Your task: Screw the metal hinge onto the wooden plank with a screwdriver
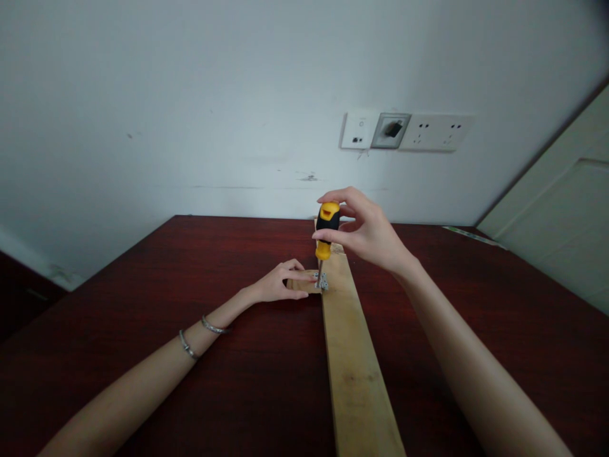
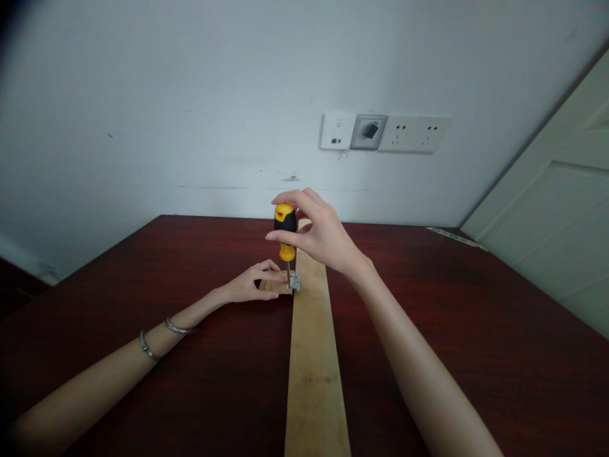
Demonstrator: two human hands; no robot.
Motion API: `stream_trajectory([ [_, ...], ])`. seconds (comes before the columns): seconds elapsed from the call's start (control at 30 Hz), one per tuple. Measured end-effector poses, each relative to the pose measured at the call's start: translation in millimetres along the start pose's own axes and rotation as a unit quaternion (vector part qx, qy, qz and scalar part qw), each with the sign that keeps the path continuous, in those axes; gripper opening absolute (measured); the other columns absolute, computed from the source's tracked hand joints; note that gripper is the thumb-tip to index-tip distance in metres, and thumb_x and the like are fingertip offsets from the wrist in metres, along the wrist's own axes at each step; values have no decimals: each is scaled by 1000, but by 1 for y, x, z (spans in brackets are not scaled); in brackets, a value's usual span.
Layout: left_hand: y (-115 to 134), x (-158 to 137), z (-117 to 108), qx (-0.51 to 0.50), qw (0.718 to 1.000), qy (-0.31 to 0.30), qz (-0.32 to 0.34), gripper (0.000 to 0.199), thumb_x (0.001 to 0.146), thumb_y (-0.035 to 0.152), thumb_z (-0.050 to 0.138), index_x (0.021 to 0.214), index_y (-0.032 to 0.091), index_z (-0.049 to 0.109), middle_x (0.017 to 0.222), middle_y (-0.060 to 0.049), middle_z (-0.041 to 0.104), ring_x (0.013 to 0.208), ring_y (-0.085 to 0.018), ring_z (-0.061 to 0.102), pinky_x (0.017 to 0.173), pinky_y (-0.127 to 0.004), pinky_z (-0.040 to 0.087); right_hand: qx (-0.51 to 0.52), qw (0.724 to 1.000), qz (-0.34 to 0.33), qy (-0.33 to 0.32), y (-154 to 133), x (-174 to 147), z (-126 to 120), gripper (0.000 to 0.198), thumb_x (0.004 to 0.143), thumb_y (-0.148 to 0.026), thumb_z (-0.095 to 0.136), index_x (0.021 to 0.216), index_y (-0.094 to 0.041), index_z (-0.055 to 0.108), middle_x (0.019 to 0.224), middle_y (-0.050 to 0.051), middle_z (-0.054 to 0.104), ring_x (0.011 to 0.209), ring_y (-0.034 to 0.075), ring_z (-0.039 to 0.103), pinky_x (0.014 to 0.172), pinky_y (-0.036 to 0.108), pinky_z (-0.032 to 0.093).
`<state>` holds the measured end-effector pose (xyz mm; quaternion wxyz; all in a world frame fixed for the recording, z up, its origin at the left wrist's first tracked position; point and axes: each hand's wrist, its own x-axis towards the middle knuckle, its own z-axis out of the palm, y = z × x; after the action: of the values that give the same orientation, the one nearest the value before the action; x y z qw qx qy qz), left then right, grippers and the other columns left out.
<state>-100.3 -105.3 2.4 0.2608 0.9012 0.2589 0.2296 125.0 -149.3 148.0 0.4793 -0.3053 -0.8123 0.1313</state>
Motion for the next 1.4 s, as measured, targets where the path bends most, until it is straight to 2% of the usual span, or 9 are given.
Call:
stream_trajectory([
  [0.3,0,0,0,0,1000,-1,-3,42,81,41,69,121,31,65,106,-4,51,101,-19,53,97,-39,43,-31,999,-6,19,-2,0,0,45,73,-47,74,110,-24,60,105,5,58,92,19,60,55,25,54],
  [0.7,1,0,0,2,1000,-4,-7,40,80,40,70,118,31,66,106,-4,52,101,-19,53,97,-39,43,-52,998,-15,32,0,1,0,43,74,-44,74,109,-23,60,103,4,57,90,18,60,67,30,57],
  [1.07,0,0,0,4,1000,-5,-4,39,80,39,70,118,31,66,106,-4,52,100,-18,53,96,-38,43,-48,998,-18,27,-4,0,-1,42,76,-43,73,111,-25,61,100,3,56,92,19,58,62,28,58],
  [1.4,-2,0,1,-1,1000,-1,-5,41,79,42,70,119,32,65,108,-4,54,101,-19,53,96,-39,43,-41,997,-13,60,-9,1,-6,39,77,-42,71,112,-26,62,103,4,55,88,18,59,57,25,57],
])
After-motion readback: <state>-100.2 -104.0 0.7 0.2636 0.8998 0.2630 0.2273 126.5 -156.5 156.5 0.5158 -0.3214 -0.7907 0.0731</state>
